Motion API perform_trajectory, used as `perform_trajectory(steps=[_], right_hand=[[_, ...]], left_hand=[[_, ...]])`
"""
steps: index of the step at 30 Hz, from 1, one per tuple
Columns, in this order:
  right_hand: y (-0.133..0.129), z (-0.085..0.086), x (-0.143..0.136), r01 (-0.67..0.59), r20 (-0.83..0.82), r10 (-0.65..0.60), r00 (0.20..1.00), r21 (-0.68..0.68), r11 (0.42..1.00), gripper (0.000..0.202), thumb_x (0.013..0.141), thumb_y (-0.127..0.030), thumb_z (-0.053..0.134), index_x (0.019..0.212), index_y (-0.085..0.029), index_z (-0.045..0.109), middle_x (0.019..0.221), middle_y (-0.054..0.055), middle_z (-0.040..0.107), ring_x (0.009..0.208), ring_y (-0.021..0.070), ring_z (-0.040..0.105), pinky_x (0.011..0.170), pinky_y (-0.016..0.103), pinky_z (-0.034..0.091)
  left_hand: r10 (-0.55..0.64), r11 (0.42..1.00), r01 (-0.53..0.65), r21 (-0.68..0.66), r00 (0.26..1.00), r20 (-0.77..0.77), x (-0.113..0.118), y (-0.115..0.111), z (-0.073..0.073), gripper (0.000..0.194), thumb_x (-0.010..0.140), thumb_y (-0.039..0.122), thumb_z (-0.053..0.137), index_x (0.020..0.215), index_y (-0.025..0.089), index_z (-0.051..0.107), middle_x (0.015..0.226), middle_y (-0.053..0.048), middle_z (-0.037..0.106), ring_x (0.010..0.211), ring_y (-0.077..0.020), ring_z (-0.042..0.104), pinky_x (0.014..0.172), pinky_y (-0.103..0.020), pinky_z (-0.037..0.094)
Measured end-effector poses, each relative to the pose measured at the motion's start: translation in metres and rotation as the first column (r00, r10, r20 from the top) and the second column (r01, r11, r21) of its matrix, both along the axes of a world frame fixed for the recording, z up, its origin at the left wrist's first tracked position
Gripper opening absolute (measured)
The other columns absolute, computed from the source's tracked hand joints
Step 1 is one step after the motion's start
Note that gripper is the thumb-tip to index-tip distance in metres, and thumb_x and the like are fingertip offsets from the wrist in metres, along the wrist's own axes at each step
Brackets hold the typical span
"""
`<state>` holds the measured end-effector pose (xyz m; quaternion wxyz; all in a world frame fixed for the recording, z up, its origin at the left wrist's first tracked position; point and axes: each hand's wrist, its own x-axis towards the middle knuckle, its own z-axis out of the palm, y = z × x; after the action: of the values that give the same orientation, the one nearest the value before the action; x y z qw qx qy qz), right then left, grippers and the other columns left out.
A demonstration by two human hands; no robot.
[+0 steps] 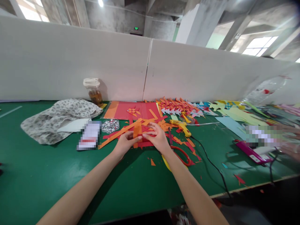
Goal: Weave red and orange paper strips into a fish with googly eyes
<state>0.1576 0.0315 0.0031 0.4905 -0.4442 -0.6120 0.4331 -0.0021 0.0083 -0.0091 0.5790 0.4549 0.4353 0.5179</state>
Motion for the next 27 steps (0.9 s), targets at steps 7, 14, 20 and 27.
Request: perform_trajectory(steps=[7, 14, 20, 27], right_hand=[[-0.0004, 0.0005, -0.0014, 0.029, -0.026, -0.028, 0.999, 0.024, 0.999, 0.055, 0.061, -0.029, 0.074, 0.108, -0.021, 0.048, 0.118, 0.010, 0.057, 0.078, 0.0174, 0.067, 0.080, 0.036, 0.054], [0.0052, -0.0040, 0.0028, 0.137, -0.001, -0.137, 0.991, 0.047, 0.989, 0.057, 0.060, -0.033, 0.075, 0.108, -0.020, 0.050, 0.116, 0.011, 0.056, 0.080, 0.0188, 0.067, 0.083, 0.038, 0.052], [0.0085, -0.0061, 0.0065, 0.090, 0.015, -0.091, 0.996, 0.035, 0.995, 0.064, 0.056, -0.036, 0.078, 0.111, -0.021, 0.050, 0.119, 0.011, 0.057, 0.099, 0.0233, 0.061, 0.081, 0.037, 0.052], [0.0058, -0.0063, 0.0011, 0.035, 0.042, -0.038, 0.998, 0.069, 0.997, 0.056, 0.057, -0.028, 0.076, 0.106, -0.020, 0.051, 0.116, 0.010, 0.059, 0.113, 0.0236, 0.053, 0.083, 0.037, 0.050]], left_hand=[[-0.084, 0.996, 0.082, 0.033, 0.994, 0.076, -0.0015, 0.0008, -0.0025, 0.030, 0.059, 0.041, 0.077, 0.071, 0.016, 0.067, 0.065, 0.000, 0.068, 0.058, -0.0142, 0.061, 0.057, -0.024, 0.045], [-0.077, 0.997, 0.079, -0.017, 0.991, 0.111, -0.0012, 0.0008, 0.0013, 0.035, 0.057, 0.041, 0.078, 0.077, 0.015, 0.066, 0.074, -0.003, 0.071, 0.064, -0.0166, 0.065, 0.059, -0.025, 0.048], [0.062, 0.998, -0.059, -0.020, 0.982, 0.180, -0.0004, 0.0036, -0.0027, 0.044, 0.054, 0.038, 0.080, 0.083, 0.017, 0.056, 0.065, 0.001, 0.068, 0.062, -0.0163, 0.066, 0.061, -0.026, 0.050], [0.062, 0.998, -0.059, -0.027, 0.985, 0.159, 0.0016, 0.0008, 0.0009, 0.048, 0.055, 0.035, 0.080, 0.077, 0.021, 0.039, 0.057, 0.007, 0.062, 0.050, -0.0110, 0.060, 0.050, -0.018, 0.044]])
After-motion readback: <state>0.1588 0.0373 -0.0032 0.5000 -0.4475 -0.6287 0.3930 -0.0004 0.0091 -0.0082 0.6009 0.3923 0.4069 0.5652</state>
